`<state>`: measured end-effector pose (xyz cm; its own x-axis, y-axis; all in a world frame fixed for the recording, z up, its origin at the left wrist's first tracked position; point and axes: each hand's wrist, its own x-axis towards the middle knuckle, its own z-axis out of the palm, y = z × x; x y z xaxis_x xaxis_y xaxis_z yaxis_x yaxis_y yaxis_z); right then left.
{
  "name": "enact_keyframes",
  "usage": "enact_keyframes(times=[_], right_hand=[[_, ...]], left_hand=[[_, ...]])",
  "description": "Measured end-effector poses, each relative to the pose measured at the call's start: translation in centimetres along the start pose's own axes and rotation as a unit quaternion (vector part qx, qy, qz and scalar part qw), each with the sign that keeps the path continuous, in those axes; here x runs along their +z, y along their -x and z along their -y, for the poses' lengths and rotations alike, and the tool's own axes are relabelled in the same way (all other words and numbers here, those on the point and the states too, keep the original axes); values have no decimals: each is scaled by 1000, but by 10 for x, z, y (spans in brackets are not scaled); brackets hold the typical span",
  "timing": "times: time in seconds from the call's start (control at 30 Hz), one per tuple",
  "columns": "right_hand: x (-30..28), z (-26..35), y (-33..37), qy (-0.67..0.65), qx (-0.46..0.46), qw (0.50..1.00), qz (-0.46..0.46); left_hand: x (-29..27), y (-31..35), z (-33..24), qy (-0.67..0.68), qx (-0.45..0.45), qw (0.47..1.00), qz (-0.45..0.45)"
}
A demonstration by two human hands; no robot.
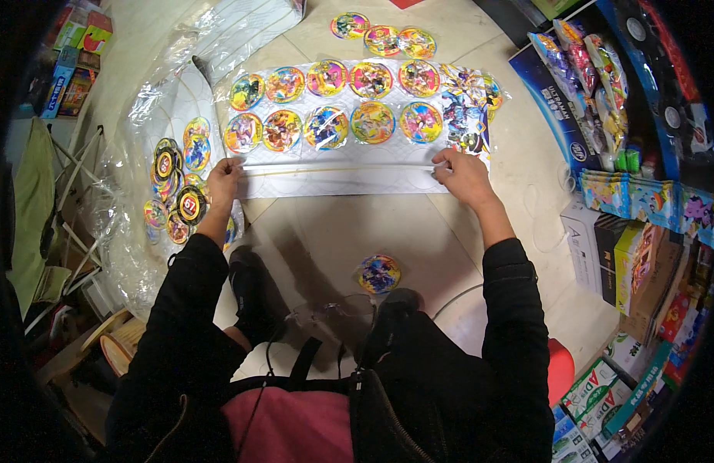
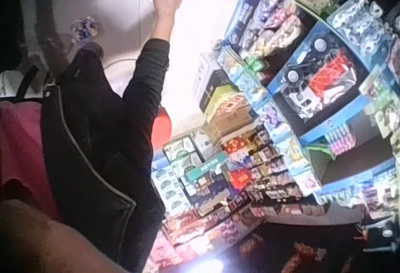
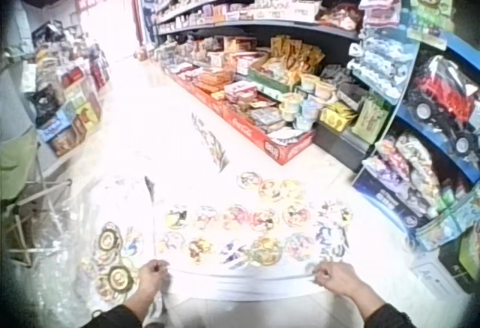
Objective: The person assembles a large kite by attaching circular printed discs to a white sheet using clear tape. They repeatedly pick up discs, position them on the sheet, and secure them with tape, working in rows across the surface.
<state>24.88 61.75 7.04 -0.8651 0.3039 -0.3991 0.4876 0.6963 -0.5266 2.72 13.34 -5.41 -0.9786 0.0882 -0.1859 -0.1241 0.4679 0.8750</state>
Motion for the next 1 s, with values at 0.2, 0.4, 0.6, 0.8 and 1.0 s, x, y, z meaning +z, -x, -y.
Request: enact_keyframes(times=[0.2,0.4,0.6,0.8,1.0], right_hand=[[-9,13,2,88,-8,995,-44],[-11,24,1,152,-26,986,-69],[1,29,-3,204,-45,973,-103],[5,30,-4,215,-60,969,-103],[6,24,-6,215,-62,969,-109]], left_hand=[[-12,-1,-9,-62,-16,998,-20],[-8,2,-19,-182,-7,982,-57],[-7,5,-7,-217,-5,974,-69],[-7,4,-4,-218,-1,973,-74],[1,3,-11,-261,-6,963,-68]])
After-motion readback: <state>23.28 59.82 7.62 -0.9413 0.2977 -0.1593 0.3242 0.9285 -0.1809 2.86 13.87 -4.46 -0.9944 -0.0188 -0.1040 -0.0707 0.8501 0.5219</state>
